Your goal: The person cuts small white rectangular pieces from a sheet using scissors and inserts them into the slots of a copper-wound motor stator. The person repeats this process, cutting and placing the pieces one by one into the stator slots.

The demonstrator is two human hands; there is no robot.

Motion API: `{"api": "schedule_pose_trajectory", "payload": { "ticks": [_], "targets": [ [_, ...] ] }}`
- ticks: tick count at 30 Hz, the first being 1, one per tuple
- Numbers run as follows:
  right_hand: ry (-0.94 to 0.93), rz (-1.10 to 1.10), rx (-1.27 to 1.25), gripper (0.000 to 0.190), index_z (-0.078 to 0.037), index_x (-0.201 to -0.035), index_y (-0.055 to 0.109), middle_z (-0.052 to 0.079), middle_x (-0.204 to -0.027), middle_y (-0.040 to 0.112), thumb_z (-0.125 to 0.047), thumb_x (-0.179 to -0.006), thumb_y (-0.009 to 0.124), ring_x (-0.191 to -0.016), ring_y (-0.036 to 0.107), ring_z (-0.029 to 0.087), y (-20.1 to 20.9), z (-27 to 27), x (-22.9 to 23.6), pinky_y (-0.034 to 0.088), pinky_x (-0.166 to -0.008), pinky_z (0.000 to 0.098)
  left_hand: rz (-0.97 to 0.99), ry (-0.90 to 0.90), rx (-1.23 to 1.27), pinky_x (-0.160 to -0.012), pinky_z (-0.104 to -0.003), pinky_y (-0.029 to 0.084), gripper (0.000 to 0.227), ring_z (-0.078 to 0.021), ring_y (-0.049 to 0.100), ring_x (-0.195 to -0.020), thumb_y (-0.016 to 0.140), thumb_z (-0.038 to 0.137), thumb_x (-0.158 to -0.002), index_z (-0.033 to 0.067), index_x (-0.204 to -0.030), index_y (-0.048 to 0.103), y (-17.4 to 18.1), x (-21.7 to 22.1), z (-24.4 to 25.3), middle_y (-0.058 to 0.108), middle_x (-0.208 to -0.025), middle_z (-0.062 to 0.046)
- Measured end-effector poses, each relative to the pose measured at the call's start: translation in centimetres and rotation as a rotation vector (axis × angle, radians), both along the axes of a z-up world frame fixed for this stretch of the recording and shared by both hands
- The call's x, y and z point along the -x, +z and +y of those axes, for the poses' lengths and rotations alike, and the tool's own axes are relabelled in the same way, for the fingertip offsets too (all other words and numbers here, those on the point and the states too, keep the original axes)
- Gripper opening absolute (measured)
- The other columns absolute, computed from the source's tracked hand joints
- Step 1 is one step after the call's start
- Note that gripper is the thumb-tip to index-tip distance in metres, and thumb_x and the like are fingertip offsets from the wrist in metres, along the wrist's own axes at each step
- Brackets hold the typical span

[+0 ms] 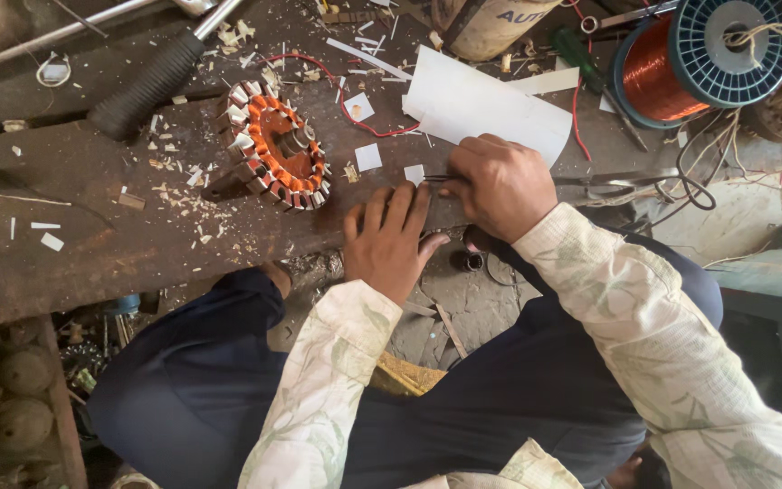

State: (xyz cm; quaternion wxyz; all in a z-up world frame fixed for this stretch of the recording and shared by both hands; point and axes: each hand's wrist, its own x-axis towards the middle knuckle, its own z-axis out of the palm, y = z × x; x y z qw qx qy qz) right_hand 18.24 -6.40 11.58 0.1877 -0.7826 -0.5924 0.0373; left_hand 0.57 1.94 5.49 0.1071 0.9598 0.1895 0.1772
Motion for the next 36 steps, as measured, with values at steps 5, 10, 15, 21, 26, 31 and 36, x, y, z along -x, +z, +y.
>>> {"api": "schedule_pose_trajectory", "payload": {
  "ticks": [5,10,15,21,26,31,36],
  "targets": [
    [0.027,-0.020,-0.011,0.016,-0.006,-0.083,0.063,0.008,-0.085,0.064,-0.014,-0.079,0.077,-0.085,0.066,0.031,0.0,0.2,0.0,0.053,-0.073,0.0440,-0.013,0.007,0.000,-0.101,-0.047,0.039,0.067,-0.0244,0.051,-0.125,0.073,0.052,-0.088,0.0136,-0.140,0.059,-0.3,0.0,0.0,0.056,-0.133,-0.003],
    [0.078,-0.097,-0.029,0.013,-0.007,-0.080,0.061,0.006,-0.085,0.065,-0.010,-0.076,0.073,-0.086,0.066,0.030,-0.2,0.3,0.3,0.054,-0.073,0.0433,-0.031,-0.003,-0.003,-0.102,-0.047,0.039,0.064,-0.0242,0.051,-0.126,0.074,0.050,-0.089,0.0148,-0.141,0.059,-0.6,0.2,0.0,0.055,-0.134,-0.003],
    [0.064,-0.069,-0.048,0.018,-0.007,-0.080,0.060,0.007,-0.084,0.064,-0.015,-0.078,0.076,-0.084,0.066,0.031,-0.2,0.4,0.0,0.053,-0.070,0.0439,-0.029,-0.007,0.017,-0.104,-0.047,0.038,0.065,-0.0250,0.050,-0.127,0.074,0.048,-0.090,0.0141,-0.142,0.059,-0.5,0.3,0.1,0.054,-0.137,-0.003],
    [-0.004,-0.064,-0.081,0.019,-0.006,-0.084,0.065,0.008,-0.084,0.064,-0.017,-0.080,0.080,-0.081,0.065,0.032,1.2,-0.1,-0.7,0.052,-0.069,0.0443,-0.034,-0.021,0.077,-0.100,-0.048,0.039,0.062,-0.0257,0.051,-0.125,0.073,0.047,-0.086,0.0129,-0.137,0.063,0.8,-0.3,0.4,0.054,-0.144,-0.001],
    [-0.015,-0.097,-0.115,0.023,-0.006,-0.086,0.065,0.007,-0.085,0.064,-0.020,-0.086,0.082,-0.082,0.065,0.030,1.8,0.4,-0.8,0.052,-0.069,0.0426,-0.040,0.003,0.229,-0.093,-0.048,0.041,0.049,-0.0280,0.054,-0.117,0.073,0.037,-0.091,0.0108,-0.131,0.064,2.1,-1.3,1.0,0.058,-0.134,-0.003],
    [-0.012,-0.107,-0.138,0.023,-0.006,-0.085,0.064,0.007,-0.085,0.062,-0.020,-0.088,0.083,-0.083,0.065,0.030,2.8,0.3,-0.8,0.052,-0.069,0.0420,-0.106,0.126,0.260,-0.093,-0.046,0.044,0.038,-0.0294,0.056,-0.110,0.070,0.017,-0.094,0.0113,-0.131,0.064,1.8,-3.4,1.6,0.059,-0.118,-0.006],
    [-0.016,-0.063,-0.186,0.022,-0.005,-0.087,0.065,0.008,-0.086,0.063,-0.018,-0.090,0.083,-0.083,0.065,0.030,4.3,-0.2,-0.6,0.051,-0.068,0.0419,-0.205,0.169,0.322,-0.090,-0.047,0.043,0.024,-0.0321,0.057,-0.108,0.071,0.012,-0.089,0.0068,-0.112,0.063,1.8,-4.3,1.3,0.062,-0.115,-0.012]
  ]
}}
